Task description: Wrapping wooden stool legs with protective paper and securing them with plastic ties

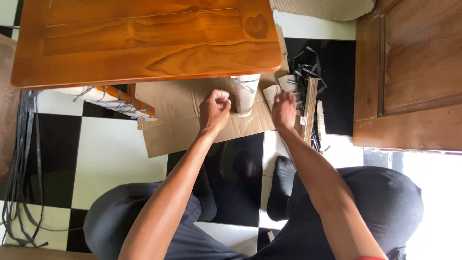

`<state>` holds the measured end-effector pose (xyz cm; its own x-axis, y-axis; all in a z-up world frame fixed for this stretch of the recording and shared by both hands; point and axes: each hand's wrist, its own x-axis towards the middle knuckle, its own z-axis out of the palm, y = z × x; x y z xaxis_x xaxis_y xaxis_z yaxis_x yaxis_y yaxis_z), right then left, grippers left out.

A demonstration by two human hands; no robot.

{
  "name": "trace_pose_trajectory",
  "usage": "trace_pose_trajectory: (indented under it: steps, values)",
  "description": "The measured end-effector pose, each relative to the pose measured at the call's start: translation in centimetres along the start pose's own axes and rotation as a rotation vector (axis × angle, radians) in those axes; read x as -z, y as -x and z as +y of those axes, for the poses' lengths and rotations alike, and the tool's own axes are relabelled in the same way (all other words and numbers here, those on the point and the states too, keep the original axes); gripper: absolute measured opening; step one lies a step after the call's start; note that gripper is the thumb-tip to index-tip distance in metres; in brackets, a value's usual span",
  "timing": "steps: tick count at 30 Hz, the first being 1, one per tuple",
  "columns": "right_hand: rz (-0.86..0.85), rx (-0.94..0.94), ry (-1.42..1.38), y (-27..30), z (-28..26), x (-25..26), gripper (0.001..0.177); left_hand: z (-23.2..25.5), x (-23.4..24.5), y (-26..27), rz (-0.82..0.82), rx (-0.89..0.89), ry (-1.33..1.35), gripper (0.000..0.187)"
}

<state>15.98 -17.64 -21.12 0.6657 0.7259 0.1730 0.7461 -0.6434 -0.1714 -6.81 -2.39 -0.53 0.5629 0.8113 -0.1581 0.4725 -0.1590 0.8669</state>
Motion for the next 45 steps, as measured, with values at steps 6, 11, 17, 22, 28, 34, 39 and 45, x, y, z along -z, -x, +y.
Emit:
trace_pose_trajectory:
  steps: [6,11,17,22,28,34,39,45]
  values:
    - [0.200,-0.084,-1.239,-7.1,-9.0,16.9,0.022,0.2,-0.7,-3.0,0.163,-0.163,-0.102,0.024]
    - [0.170,-0.068,-1.078,-10.8,-7.3,16.2,0.017,-1.0,-4.6,-6.6,0.058,-0.224,-0.289,0.020]
    - [0.143,-0.067,-0.890,-11.0,-6.8,15.5,0.014,2.4,-2.9,-5.9,0.007,-0.305,-0.399,0.018]
    - [0.125,-0.070,-0.752,-11.5,-7.1,14.9,0.015,0.0,-3.8,-7.6,-0.044,-0.335,-0.484,0.020]
    - [0.115,-0.087,-0.561,-12.2,-7.9,13.7,0.019,2.6,-1.3,-6.5,-0.009,-0.324,-0.433,0.016]
    - [0.003,-0.103,-0.524,-8.7,-7.6,15.0,0.020,0.0,-0.7,-6.2,0.063,-0.232,-0.450,0.010]
    - [0.060,-0.007,-0.889,-2.6,-9.5,17.8,0.024,-1.9,-0.4,-5.4,0.059,-0.124,-0.450,0.011]
    - [0.136,-0.064,-1.203,2.3,-13.4,22.7,0.018,1.5,1.2,0.1,0.066,-0.136,-0.388,0.012]
